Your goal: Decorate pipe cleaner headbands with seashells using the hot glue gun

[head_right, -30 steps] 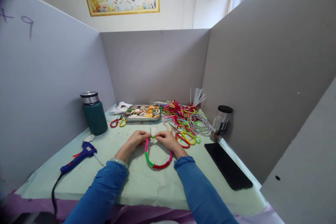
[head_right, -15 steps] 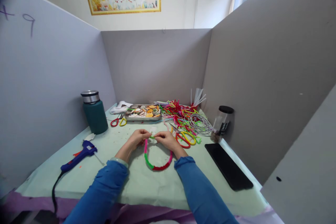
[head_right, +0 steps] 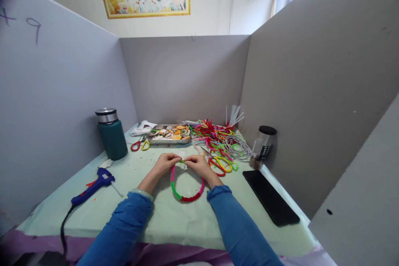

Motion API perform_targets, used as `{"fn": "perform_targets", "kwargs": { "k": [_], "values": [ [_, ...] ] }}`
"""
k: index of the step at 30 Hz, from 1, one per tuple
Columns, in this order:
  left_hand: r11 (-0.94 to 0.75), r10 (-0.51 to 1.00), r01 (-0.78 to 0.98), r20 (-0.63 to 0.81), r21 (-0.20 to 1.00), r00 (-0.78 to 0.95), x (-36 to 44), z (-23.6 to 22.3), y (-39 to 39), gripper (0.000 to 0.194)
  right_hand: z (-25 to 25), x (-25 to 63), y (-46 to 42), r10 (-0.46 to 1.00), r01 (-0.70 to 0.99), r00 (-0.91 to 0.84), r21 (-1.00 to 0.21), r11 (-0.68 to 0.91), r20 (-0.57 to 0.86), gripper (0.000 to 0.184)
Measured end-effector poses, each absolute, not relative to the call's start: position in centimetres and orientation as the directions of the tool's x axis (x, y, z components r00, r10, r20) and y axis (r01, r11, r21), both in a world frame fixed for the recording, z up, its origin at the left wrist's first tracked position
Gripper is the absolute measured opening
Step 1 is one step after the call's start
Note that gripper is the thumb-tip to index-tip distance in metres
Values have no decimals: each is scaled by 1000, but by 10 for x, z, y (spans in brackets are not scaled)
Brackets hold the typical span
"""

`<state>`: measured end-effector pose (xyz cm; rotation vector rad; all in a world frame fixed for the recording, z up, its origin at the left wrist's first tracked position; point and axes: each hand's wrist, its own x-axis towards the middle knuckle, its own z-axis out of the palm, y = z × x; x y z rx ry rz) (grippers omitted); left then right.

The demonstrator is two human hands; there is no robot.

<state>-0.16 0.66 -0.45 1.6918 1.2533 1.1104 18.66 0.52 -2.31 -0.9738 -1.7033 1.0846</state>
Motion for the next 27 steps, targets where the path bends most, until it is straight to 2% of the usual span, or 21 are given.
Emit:
{"fn": "perform_targets", "kwargs": {
  "k": [21,27],
  "values": [
    [-181,958,146,141,972,249,4,-7,5,24,-18,185,1,919,131,-306,-945,300,250,24],
    [-143,964,57,126,988,236,2,-15,11,35,-16,184,0,923,107,-294,-951,289,247,24]
  ]
}}
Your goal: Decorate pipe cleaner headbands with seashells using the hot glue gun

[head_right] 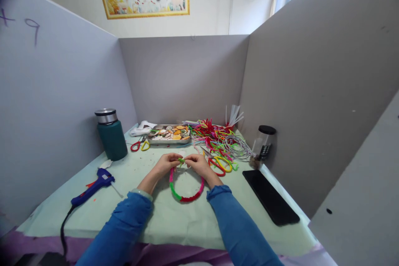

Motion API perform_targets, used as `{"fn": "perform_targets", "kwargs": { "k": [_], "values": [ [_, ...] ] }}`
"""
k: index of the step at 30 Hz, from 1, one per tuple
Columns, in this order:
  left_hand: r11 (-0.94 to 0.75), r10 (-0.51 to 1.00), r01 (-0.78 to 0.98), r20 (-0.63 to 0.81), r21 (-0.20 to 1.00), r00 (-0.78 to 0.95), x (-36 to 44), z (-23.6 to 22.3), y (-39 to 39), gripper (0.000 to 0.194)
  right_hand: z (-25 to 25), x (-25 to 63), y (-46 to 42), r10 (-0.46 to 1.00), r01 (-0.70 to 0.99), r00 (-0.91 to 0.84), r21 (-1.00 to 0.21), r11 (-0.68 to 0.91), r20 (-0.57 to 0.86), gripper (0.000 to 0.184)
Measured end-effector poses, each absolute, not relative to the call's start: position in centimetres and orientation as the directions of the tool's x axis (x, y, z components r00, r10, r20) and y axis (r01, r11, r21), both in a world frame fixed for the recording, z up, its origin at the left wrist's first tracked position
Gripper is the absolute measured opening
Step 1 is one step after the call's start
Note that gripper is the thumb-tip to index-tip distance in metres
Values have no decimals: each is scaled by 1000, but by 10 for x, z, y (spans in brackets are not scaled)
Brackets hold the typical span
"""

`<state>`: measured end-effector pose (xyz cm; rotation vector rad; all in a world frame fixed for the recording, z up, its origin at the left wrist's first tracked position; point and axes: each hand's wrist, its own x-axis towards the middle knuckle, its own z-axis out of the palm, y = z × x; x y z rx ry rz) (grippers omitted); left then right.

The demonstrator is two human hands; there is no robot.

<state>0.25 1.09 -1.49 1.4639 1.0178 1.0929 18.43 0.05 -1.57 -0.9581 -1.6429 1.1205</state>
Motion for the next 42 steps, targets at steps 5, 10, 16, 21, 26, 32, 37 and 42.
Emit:
{"fn": "perform_targets", "kwargs": {
  "k": [5,10,16,21,26,32,37,42],
  "values": [
    [-195,959,65,176,979,220,1,-16,13,33,-18,184,3,923,102,-295,-952,288,247,24],
    [-261,948,134,228,956,221,0,-19,15,25,-20,184,4,918,107,-306,-948,298,254,24],
    [-282,945,153,246,947,217,1,-25,18,20,-17,184,1,917,120,-307,-945,304,256,22],
    [-305,945,234,262,923,198,2,-23,16,16,-17,183,1,915,128,-308,-942,310,259,20],
    [-341,922,204,284,918,264,2,-19,13,23,-18,183,1,916,117,-308,-945,305,257,21],
    [-386,909,253,319,887,269,3,-17,10,31,-19,183,2,911,107,-317,-945,310,263,22],
    [-396,911,316,328,862,249,4,-18,10,27,-21,183,4,913,106,-318,-947,304,257,21],
    [-431,901,417,362,800,237,4,-16,8,19,-22,183,5,914,111,-310,-944,310,264,17]
  ]
}}
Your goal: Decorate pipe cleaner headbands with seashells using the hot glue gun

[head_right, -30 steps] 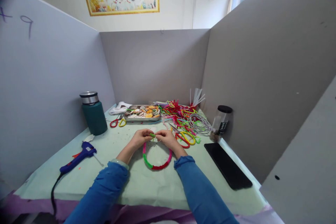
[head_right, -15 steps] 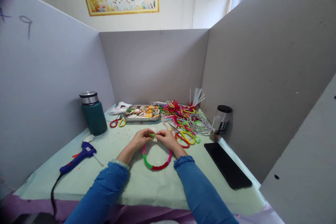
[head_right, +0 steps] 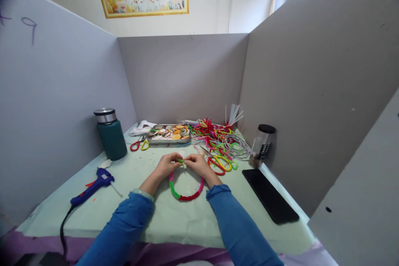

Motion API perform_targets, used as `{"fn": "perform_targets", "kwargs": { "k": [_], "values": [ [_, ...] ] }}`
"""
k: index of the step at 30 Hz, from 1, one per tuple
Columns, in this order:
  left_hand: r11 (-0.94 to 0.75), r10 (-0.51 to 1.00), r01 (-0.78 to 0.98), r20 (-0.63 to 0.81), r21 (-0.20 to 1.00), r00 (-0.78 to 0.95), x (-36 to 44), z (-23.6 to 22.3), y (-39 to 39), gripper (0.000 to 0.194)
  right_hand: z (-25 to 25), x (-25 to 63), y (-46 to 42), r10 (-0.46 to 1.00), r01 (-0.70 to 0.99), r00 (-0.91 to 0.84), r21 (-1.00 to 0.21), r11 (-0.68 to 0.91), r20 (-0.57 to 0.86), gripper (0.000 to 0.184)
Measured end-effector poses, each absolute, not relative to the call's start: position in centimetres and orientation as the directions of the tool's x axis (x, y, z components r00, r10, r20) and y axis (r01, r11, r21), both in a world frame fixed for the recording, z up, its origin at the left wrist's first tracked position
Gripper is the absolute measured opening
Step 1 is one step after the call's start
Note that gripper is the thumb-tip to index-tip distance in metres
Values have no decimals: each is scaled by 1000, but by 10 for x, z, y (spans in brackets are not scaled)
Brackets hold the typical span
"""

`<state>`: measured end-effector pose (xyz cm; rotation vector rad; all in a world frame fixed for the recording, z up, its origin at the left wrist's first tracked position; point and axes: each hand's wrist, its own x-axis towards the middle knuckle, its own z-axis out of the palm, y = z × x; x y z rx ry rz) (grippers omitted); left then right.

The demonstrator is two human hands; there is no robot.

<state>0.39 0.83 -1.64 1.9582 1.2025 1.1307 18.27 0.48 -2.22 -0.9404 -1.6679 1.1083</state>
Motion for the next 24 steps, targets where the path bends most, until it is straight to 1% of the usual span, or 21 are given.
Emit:
{"fn": "perform_targets", "kwargs": {
  "k": [3,5,10,14,24],
  "values": [
    [-444,896,454,383,772,226,4,-17,8,14,-22,183,4,914,111,-309,-945,309,262,15],
    [-443,896,453,381,774,227,4,-18,9,12,-22,182,4,915,114,-311,-945,305,258,16],
    [-376,926,408,321,832,197,6,-16,7,10,-21,183,3,911,129,-321,-941,314,259,18],
    [-346,937,397,294,850,189,8,-12,4,7,-21,183,3,905,127,-334,-938,321,265,21],
    [-332,941,346,280,877,192,8,-14,6,15,-22,184,4,903,130,-341,-938,320,261,25]
  ]
}}
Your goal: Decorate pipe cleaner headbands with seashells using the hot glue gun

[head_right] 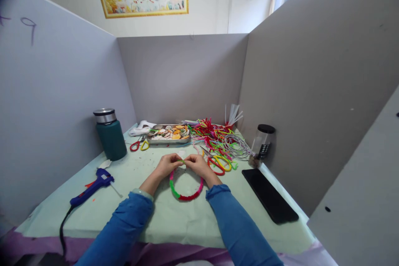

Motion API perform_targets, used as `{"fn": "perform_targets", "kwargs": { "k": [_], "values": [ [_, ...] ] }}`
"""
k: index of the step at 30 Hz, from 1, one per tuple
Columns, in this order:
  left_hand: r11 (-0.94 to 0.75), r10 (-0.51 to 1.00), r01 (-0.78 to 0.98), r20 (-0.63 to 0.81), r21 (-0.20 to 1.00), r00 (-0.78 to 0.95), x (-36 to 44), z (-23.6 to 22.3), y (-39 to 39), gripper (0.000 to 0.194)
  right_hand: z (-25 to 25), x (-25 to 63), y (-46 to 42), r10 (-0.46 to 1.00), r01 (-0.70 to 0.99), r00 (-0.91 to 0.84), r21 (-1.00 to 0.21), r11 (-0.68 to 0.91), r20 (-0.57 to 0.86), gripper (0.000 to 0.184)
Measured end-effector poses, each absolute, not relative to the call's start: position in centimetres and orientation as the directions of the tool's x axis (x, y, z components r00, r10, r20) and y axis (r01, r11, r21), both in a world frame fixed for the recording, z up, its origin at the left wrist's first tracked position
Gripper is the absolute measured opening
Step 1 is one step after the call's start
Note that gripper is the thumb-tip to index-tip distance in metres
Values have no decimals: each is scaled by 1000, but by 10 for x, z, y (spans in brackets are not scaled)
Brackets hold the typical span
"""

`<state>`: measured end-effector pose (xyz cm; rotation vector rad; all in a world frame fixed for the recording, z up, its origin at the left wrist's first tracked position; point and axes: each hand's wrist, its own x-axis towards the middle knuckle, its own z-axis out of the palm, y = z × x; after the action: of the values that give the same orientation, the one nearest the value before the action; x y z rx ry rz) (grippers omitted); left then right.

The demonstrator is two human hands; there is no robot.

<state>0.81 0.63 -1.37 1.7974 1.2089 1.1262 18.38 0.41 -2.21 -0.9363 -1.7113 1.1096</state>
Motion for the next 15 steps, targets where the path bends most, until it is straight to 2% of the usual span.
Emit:
{"fn": "perform_targets", "kwargs": {
  "k": [10,15],
  "values": [
    [-231,971,326,196,917,137,10,-17,9,20,-22,182,4,896,101,-360,-944,314,260,18],
    [-252,965,319,215,914,147,11,-17,9,16,-22,182,4,893,165,-355,-922,351,276,24]
  ]
}}
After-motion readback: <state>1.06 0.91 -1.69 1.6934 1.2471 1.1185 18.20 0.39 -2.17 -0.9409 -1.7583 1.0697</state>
